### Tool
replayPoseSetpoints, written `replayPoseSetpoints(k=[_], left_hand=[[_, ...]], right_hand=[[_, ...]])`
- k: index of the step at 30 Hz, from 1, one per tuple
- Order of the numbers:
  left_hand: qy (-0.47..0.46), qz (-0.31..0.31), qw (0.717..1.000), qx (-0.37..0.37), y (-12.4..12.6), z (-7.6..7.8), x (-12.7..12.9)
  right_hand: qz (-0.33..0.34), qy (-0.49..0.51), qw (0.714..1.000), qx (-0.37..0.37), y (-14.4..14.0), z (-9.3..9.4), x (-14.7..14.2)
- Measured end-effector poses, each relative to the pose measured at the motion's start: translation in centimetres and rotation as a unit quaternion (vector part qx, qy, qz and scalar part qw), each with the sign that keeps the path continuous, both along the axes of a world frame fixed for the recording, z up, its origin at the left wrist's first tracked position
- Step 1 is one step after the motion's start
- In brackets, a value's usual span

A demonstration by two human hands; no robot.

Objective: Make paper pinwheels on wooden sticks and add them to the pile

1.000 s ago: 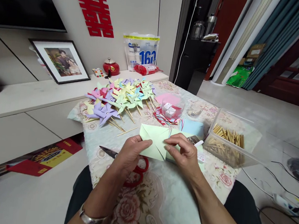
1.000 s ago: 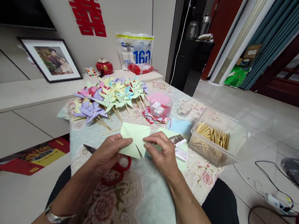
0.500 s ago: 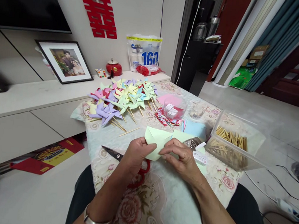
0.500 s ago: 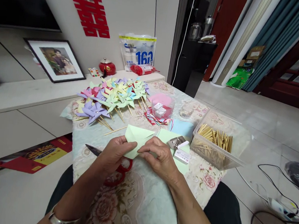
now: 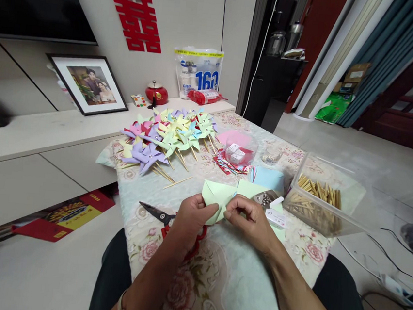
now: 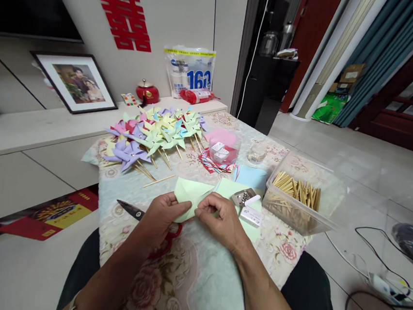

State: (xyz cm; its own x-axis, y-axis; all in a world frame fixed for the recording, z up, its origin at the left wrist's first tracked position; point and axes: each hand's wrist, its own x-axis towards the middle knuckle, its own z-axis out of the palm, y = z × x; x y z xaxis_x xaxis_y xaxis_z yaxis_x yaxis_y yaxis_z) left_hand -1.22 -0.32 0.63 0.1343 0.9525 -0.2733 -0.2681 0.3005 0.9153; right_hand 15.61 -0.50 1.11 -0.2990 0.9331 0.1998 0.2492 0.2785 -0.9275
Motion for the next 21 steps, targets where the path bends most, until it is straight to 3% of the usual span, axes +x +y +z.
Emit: replayPoseSetpoints(k=[6, 14, 21], left_hand=[[0.001, -0.026, 1.0, 0.012, -0.1, -0.3, -0.2], [0.015, -0.031, 0.999, 0.001, 0.1, -0.2, -0.4], [0.049, 0.006, 0.999, -0.012, -0.1, 0.7, 0.2]], right_hand=[[-0.024, -0.016, 0.998, -0.047, 0.1, -0.5, -0.2], [-0.036, -0.04, 0.998, -0.014, 0.1, -0.7, -0.3], [-0.046, -0.069, 0.996, 0.011, 0.0, -0.8, -0.4]])
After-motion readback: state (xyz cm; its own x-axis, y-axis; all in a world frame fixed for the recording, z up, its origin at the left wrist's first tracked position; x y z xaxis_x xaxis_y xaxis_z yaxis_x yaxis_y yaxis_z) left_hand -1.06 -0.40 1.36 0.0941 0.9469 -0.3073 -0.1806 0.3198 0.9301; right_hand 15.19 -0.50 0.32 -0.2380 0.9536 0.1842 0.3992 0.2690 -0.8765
